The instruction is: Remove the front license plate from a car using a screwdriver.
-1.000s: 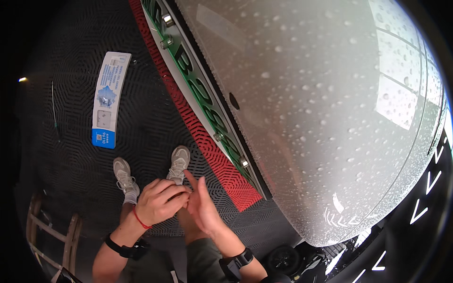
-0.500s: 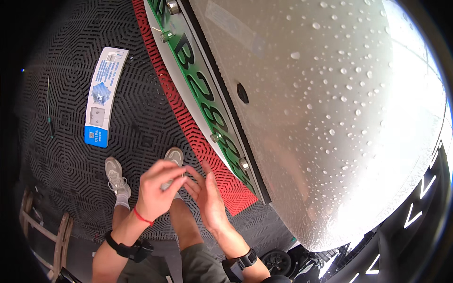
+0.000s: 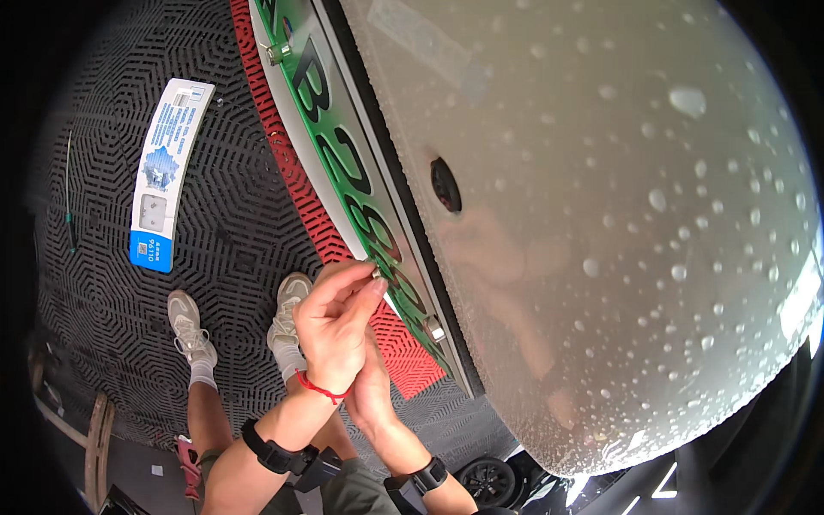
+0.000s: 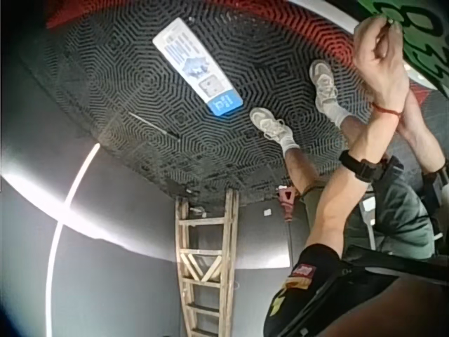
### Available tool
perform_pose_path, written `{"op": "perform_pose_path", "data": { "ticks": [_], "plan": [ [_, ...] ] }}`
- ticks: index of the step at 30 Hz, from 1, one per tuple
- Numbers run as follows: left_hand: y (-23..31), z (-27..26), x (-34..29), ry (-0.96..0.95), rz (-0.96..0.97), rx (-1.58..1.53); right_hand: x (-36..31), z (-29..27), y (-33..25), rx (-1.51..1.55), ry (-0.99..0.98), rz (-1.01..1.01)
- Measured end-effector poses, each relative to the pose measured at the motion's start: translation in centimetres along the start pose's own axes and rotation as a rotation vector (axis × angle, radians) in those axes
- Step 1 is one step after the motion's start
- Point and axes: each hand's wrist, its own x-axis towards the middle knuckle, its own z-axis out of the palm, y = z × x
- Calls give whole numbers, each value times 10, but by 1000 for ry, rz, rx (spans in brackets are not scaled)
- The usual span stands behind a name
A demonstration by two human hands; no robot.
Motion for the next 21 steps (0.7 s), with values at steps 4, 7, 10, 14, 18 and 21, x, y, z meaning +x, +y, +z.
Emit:
{"op": "perform_pose_path", "data": {
  "ticks": [4,7,10,14,18,21],
  "plan": [
    [-7,-1,-3,45,15,-29,-6,14,-14,-14,90,12],
    [-11,-2,-3,57,28,-6,-6,15,-17,-10,75,-8],
    [-11,-3,-4,41,70,107,-9,20,-21,-51,73,-31],
    [-8,-3,-2,44,106,114,-8,19,-25,-36,21,-78],
    [-8,-4,0,57,104,95,-10,26,-27,-26,33,-94],
    [-10,-7,0,77,76,84,-11,24,-26,15,28,-91]
  ]
}}
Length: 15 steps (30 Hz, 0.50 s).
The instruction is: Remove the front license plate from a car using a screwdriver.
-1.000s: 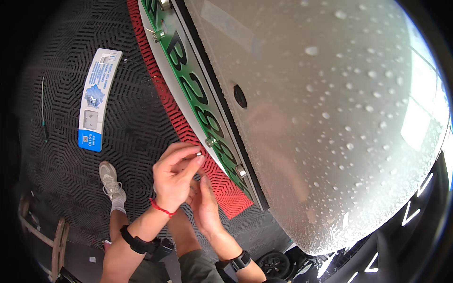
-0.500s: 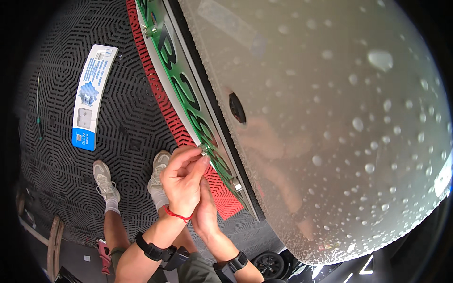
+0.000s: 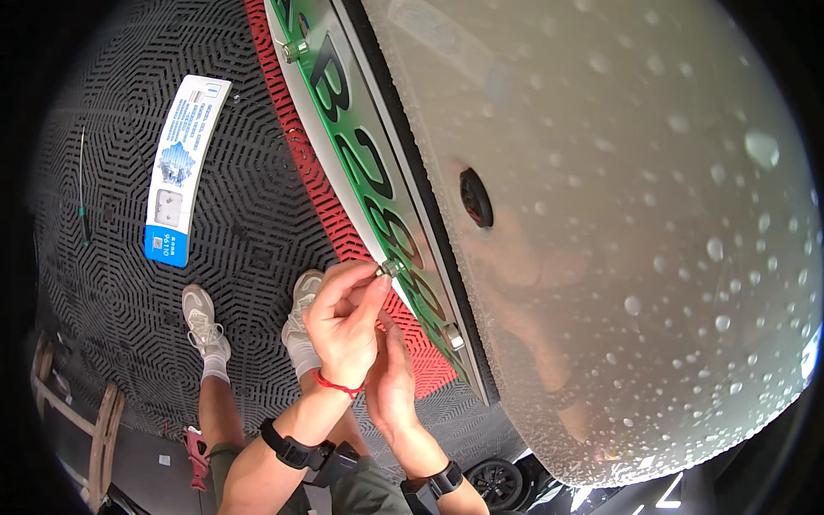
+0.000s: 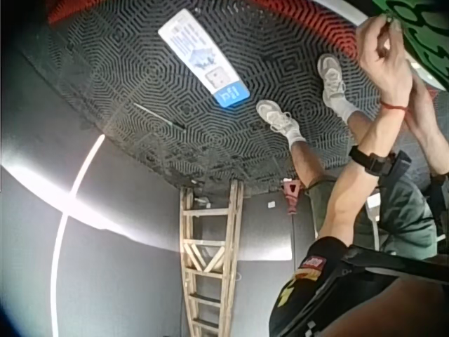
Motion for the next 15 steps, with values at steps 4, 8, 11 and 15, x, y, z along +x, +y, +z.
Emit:
{"op": "perform_pose_path", "data": {
  "ticks": [4,8,11,15],
  "plan": [
    [-7,-4,-1,-26,-60,14,0,2,1,-13,20,-24],
    [-8,0,3,-36,-15,-20,1,-4,4,-40,9,-69],
    [-13,0,4,-7,-12,-28,1,-1,5,-70,29,-83],
    [-15,4,3,18,68,-8,0,1,6,-173,62,-135]
  ]
}}
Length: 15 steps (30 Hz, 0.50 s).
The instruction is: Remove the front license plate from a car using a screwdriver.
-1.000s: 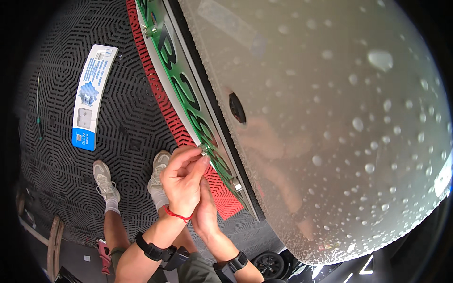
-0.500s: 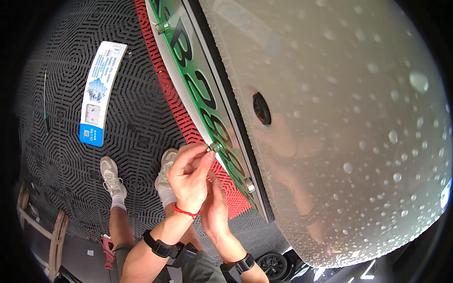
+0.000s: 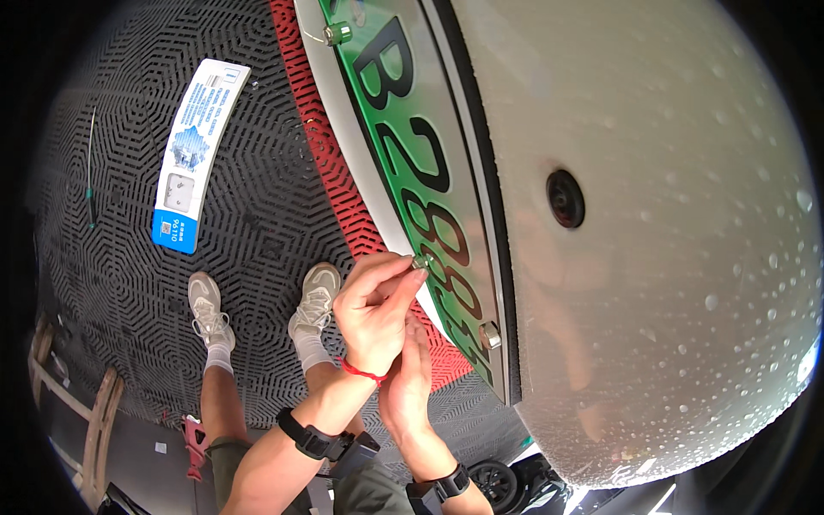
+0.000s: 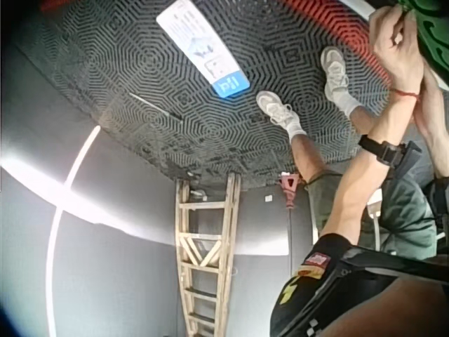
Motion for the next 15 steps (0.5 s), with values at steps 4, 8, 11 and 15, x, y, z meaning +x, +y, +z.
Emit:
{"op": "perform_pose_path", "data": {
  "ticks": [4,8,11,15],
  "plan": [
    [0,-8,2,-43,20,43,2,17,-14,-28,1,-138],
    [-2,-18,21,-163,-243,-143,17,19,-10,-51,-86,-285],
    [-6,-33,44,-423,-574,-64,29,31,-12,-74,-81,-300],
    [-13,-39,65,-572,-521,22,50,45,-16,-62,-89,-325]
  ]
}}
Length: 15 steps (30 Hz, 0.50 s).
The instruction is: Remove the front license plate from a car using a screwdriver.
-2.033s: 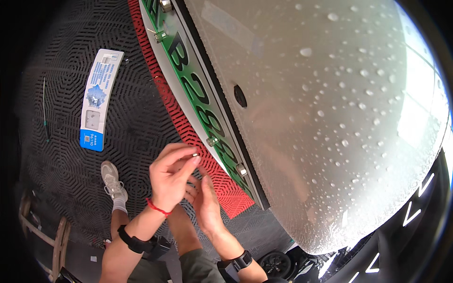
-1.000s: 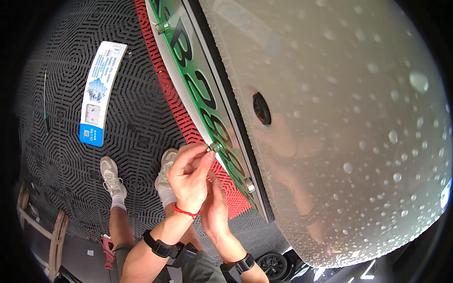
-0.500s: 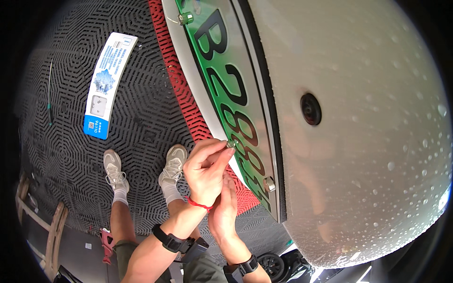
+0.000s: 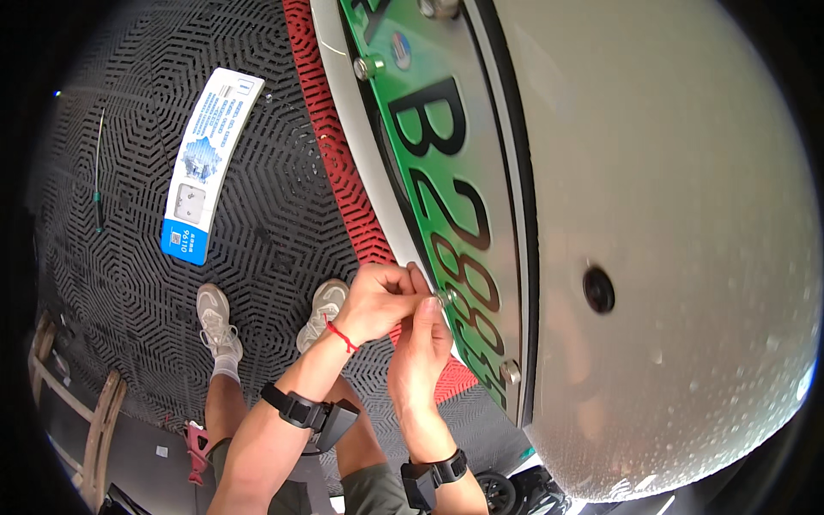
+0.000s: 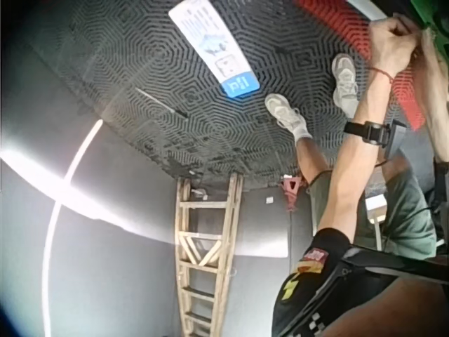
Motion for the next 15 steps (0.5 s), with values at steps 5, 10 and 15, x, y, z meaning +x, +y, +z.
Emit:
{"op": "perform_pose_path", "data": {
  "ticks": [5,10,15],
  "plan": [
    [-1,-3,9,-16,-25,111,8,-7,7,-107,39,-101],
    [-4,-2,5,-4,9,50,7,-13,16,-184,48,-126],
    [9,-9,10,-126,37,28,10,-10,13,-295,41,-166]
  ]
}}
